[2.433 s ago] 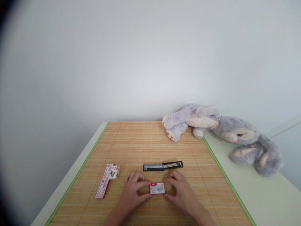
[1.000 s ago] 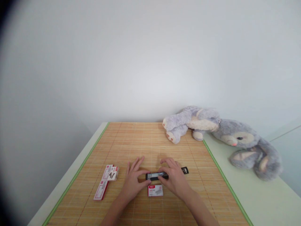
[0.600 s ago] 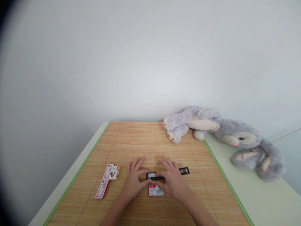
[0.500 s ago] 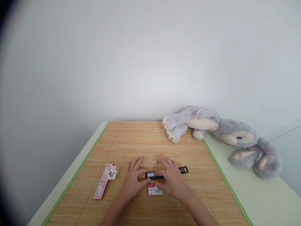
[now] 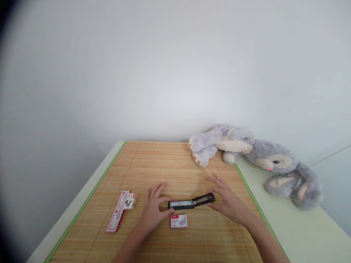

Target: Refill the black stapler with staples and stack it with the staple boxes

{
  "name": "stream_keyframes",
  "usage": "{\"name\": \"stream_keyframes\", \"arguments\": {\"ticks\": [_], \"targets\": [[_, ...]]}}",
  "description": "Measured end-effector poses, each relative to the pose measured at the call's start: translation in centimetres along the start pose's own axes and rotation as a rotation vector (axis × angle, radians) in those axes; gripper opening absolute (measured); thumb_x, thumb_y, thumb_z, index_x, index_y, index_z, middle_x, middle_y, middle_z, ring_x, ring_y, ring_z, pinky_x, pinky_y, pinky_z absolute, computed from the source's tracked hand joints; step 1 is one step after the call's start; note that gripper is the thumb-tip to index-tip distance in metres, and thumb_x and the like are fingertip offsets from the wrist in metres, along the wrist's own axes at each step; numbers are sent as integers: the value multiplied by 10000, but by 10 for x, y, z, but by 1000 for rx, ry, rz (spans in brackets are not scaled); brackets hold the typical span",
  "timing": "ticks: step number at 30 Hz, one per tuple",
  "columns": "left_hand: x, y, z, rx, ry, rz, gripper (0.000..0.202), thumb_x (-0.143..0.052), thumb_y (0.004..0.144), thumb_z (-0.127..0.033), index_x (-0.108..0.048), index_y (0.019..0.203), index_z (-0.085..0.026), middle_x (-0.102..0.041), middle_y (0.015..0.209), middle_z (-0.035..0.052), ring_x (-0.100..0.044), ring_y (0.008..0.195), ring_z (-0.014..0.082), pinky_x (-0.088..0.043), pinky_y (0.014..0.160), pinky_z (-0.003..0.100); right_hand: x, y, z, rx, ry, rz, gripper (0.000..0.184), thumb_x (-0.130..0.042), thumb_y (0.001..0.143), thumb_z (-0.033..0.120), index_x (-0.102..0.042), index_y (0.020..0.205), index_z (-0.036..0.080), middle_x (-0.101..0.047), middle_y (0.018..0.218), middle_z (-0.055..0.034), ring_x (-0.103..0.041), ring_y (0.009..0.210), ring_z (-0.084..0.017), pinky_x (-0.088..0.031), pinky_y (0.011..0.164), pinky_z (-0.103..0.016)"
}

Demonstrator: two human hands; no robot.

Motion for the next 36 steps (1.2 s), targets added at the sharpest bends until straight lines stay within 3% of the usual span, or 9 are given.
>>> {"name": "stream_keyframes", "arguments": {"ticks": [7, 18, 21, 26, 31, 34, 36], "targets": [[1, -1, -1, 12, -5, 0, 373, -894, 732, -380, -790, 1087, -421, -375, 1682, -42, -257, 1585, 332, 9, 1282, 680, -18, 22, 42, 66, 232, -72, 201, -766, 904, 433, -729, 1040, 291, -457, 1628, -36, -224, 1602, -298, -219, 1294, -594], [2, -1, -3, 26, -20, 12, 376, -898, 729, -406, -788, 1087, -434, -355, 1691, -56, -242, 1590, 329, 68, 1281, 662, -54, 57, 84, 212, 232, -3, 171, -804, 867, 354, -768, 1010, 267, -524, 1540, -56, -230, 1587, -313, -230, 1292, -576], [1, -1, -3, 30, -22, 11, 325, -887, 738, -445, -794, 1048, -411, -363, 1687, -59, -238, 1590, 334, 70, 1284, 657, -68, 63, 90, 235, 197, 34, 182, -811, 847, 349, -784, 1008, 269, -545, 1510, -62, -242, 1581, -324, -187, 1301, -583], [2, -1, -4, 28, -25, 6, 280, -876, 751, -490, -793, 1003, -401, -345, 1694, -73, -232, 1593, 320, 44, 1291, 650, -80, 68, 97, 220, 108, 104, 194, -818, 824, 317, -796, 1012, 274, -555, 1508, -55, -236, 1586, -321, -116, 1314, -562], [3, 0, -2, 19, -32, -5, 302, -888, 736, -458, -796, 1001, -348, -325, 1708, -17, -245, 1584, 346, -62, 1291, 651, -80, 66, 91, 197, -5, 104, 284, -831, 816, 345, -765, 1083, 274, -500, 1569, -58, -209, 1590, -336, -86, 1303, -599], [4, -4, -2, 10, -60, -48, 418, -893, 728, -406, -768, 1122, -346, -359, 1690, 20, -310, 1549, 345, -208, 1274, 608, -80, 59, 79, 178, -47, 55, 250, -817, 826, 350, -744, 1051, 271, -550, 1502, -62, -308, 1536, -336, -191, 1279, -593], [7, -10, -5, 26, -86, -101, 454, -822, 808, -390, -717, 1246, -335, -455, 1616, 59, -397, 1488, 324, -311, 1232, 565, -79, 52, 69, 136, -68, -26, 200, -816, 817, 335, -723, 980, 265, -604, 1399, -66, -433, 1432, -324, -321, 1222, -547]]}}
Point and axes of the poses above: each hand's wrist, its own y-axis towards the middle knuckle, its own x-axis out of the back of the hand, z = x × y, the point moved 5 cm from there along y, towards the middle knuckle
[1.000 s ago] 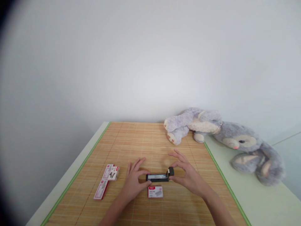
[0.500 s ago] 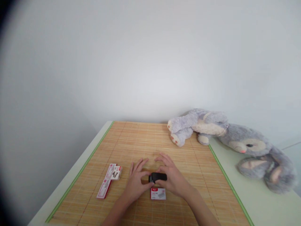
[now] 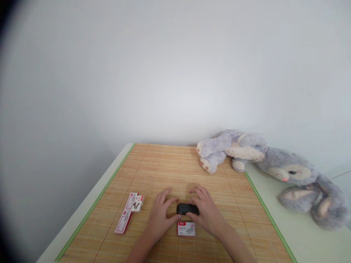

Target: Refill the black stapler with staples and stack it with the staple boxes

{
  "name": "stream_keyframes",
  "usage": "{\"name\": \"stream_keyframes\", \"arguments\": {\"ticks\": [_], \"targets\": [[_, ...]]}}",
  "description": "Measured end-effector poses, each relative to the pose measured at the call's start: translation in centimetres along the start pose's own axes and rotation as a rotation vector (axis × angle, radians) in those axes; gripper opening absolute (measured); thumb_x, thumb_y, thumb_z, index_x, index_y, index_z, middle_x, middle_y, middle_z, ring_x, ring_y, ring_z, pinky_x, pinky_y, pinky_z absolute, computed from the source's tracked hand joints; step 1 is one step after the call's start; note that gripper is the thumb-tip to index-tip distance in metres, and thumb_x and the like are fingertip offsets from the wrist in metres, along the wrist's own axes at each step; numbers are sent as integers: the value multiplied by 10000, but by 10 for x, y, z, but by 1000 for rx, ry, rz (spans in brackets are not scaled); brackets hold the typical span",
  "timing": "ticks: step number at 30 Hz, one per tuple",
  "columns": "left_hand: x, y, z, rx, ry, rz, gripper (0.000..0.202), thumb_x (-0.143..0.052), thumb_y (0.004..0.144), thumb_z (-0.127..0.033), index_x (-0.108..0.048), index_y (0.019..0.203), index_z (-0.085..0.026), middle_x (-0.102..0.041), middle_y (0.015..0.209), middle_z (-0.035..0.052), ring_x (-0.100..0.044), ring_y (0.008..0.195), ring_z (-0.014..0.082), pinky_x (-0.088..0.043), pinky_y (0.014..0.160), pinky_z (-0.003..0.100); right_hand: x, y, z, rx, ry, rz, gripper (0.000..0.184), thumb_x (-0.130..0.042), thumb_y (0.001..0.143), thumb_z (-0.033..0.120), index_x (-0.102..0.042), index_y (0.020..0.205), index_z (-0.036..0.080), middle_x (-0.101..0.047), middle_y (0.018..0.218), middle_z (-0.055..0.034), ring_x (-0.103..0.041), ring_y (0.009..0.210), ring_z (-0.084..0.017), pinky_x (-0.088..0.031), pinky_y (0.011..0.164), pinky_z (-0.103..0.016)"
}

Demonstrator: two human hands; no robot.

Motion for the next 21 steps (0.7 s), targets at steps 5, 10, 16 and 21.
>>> {"name": "stream_keyframes", "arguments": {"ticks": [5, 10, 16, 21], "targets": [[-1, -26, -30, -38, -28, 58, 347, -646, 929, -335, -669, 1275, -329, -641, 1320, 47, -562, 1257, 246, -436, 1096, 429, -4, -18, -19, -135, -50, -167, 179, -786, 840, 326, -641, 900, 240, -623, 1218, -101, -552, 1211, -322, -480, 1033, -501], [-22, -37, -51, -25, 47, 233, 555, -740, 789, -334, -637, 1334, -361, -687, 1199, 23, -589, 1141, 278, -417, 1030, 442, -7, -22, -26, -199, -71, -243, 195, -754, 864, 348, -589, 854, 243, -606, 1150, -104, -567, 1133, -328, -495, 983, -509], [-19, -32, -45, 117, 104, 179, 526, -687, 845, -435, -644, 1347, -284, -702, 1231, 71, -590, 1170, 320, -376, 1065, 479, -9, -22, -27, -221, -78, -267, 217, -765, 860, 379, -593, 847, 248, -611, 1145, -102, -574, 1128, -329, -503, 986, -516], [2, -33, -40, 65, 44, 337, 800, -907, 588, -459, -624, 1328, -344, -661, 1283, 33, -580, 1184, 312, -414, 1027, 418, -3, -30, -29, -214, -57, -227, 258, -748, 883, 483, -649, 855, 246, -636, 1185, -111, -557, 1211, -342, -485, 1048, -541]]}}
Point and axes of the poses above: each hand's wrist, its own y-axis towards the middle knuckle, its own x-axis out of the back of the hand, z = x × y, the point moved 5 cm from there along y, towards the middle knuckle
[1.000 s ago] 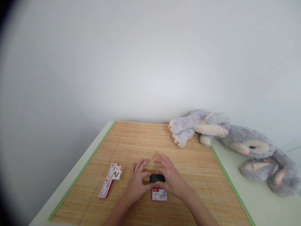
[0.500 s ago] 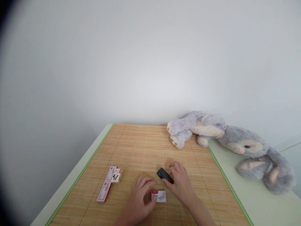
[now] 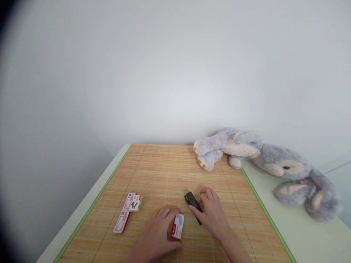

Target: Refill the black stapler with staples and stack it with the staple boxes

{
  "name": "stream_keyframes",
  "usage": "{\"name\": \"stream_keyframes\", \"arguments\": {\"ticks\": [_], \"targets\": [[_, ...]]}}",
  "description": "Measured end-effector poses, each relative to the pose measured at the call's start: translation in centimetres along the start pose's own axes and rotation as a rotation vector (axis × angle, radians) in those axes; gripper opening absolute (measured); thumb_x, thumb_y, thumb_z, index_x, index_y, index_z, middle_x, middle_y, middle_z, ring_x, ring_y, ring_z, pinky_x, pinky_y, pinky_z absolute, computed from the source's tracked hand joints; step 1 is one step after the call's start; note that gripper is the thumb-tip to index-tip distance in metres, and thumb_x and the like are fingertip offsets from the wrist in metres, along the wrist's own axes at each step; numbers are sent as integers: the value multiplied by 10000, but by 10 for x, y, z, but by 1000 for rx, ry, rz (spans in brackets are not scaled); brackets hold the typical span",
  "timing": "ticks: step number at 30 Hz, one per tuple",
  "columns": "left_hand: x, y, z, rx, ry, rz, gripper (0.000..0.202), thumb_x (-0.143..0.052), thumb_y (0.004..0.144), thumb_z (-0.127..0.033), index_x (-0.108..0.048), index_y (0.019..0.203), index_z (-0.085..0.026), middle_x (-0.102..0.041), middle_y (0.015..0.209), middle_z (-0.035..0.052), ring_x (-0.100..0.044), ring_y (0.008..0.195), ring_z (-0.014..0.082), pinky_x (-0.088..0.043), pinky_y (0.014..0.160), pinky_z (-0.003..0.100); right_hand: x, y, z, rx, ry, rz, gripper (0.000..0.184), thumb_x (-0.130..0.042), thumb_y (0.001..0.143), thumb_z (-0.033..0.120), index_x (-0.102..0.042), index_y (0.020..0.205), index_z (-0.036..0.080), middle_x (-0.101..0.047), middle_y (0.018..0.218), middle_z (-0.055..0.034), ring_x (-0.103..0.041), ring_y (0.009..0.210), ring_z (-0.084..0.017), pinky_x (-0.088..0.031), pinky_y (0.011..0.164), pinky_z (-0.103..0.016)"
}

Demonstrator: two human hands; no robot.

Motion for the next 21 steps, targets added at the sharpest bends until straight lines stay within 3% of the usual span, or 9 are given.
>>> {"name": "stream_keyframes", "arguments": {"ticks": [5, 8, 15, 21], "targets": [[9, -1, 11, 6, 34, -67, 672, -938, 555, -409, -686, 1175, -349, -630, 1211, 19, -563, 1147, 299, -423, 986, 412, 8, -22, -7, 26, 63, 229, 278, -811, 793, 473, -718, 944, 259, -594, 1432, -87, -371, 1478, -381, -336, 1216, -601], [5, 3, 11, -4, 21, -111, 661, -940, 564, -415, -694, 1173, -336, -612, 1233, 32, -552, 1158, 300, -433, 991, 414, 3, -39, -8, 30, 112, 314, 450, -866, 683, 359, -708, 1095, 272, -508, 1555, -71, -254, 1558, -372, -261, 1270, -600], [-3, 14, 0, -73, -20, -113, 642, -908, 624, -392, -678, 1223, -348, -623, 1166, 22, -576, 1112, 274, -445, 968, 388, -27, -50, 0, -7, 175, 255, 439, -810, 718, 285, -658, 1128, 250, -522, 1529, -111, -317, 1529, -346, -288, 1264, -567], [-1, 18, -4, -95, -21, -120, 581, -889, 642, -357, -675, 1181, -322, -630, 1151, 26, -571, 1117, 272, -439, 956, 377, -27, -41, 4, 22, 189, 208, 466, -790, 735, 288, -650, 1176, 237, -485, 1550, -125, -281, 1541, -351, -274, 1268, -584]]}}
Point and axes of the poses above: each hand's wrist, its own y-axis towards the middle knuckle, its own x-axis out of the back of the hand, z = x × y, the point moved 5 cm from there along y, towards the middle knuckle
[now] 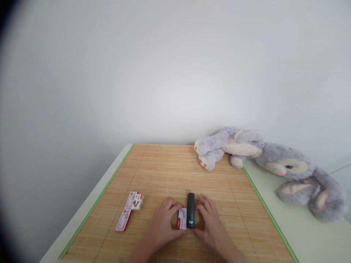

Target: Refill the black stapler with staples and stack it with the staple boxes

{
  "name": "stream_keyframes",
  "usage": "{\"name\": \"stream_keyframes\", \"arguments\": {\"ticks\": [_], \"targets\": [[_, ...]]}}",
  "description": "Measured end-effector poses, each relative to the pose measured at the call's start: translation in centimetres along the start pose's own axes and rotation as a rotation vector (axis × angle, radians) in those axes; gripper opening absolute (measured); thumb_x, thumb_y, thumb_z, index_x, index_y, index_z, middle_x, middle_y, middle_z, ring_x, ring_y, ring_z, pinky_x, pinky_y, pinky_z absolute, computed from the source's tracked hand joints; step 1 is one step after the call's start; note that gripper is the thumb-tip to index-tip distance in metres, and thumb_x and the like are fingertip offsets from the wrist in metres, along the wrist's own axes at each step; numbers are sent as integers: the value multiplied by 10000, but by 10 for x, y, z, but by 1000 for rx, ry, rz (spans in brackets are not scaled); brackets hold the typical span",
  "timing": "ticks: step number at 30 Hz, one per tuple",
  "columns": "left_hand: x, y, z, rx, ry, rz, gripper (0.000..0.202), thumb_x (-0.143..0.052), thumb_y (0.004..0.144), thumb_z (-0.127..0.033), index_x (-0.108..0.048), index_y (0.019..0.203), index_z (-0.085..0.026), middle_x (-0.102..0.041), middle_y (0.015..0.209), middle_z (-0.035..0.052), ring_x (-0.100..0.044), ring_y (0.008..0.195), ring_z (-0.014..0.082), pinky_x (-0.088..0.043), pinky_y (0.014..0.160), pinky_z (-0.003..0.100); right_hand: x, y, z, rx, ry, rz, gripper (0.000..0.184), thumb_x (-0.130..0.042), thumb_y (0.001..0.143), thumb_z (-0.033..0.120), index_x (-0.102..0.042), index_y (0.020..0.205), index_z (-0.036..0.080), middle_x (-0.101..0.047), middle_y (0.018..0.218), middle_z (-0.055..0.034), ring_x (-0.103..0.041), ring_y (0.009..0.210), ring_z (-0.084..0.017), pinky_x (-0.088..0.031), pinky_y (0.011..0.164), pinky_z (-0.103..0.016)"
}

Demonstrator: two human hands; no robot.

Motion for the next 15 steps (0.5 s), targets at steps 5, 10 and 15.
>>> {"name": "stream_keyframes", "arguments": {"ticks": [5, 10, 15], "targets": [[-6, -15, -3, -12, 7, -15, 521, -850, 682, -338, -670, 1171, -325, -640, 1154, 26, -562, 1108, 273, -420, 970, 394, -4, -11, 9, 36, 46, 65, 500, -768, 735, 247, -660, 1224, 262, -495, 1554, -109, -289, 1541, -349, -223, 1286, -601], [-11, -23, -2, 10, 45, -25, 600, -832, 660, -311, -653, 1233, -328, -631, 1162, 47, -555, 1101, 291, -421, 959, 410, -9, -19, 9, 29, 74, 62, 533, -767, 786, 312, -641, 1303, 275, -517, 1534, -109, -316, 1525, -345, -203, 1292, -614], [-10, -15, -1, -14, 57, 11, 612, -835, 665, -346, -657, 1250, -334, -634, 1188, 53, -560, 1125, 300, -427, 966, 413, -9, -16, 8, 14, 64, 40, 507, -775, 763, 310, -670, 1258, 270, -525, 1521, -114, -328, 1514, -369, -215, 1279, -633]]}}
Point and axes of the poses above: each hand's wrist, its own y-axis towards the middle knuckle, its own x-axis out of the back of the hand, z = x × y, the point moved 5 cm from there along y, towards the middle knuckle
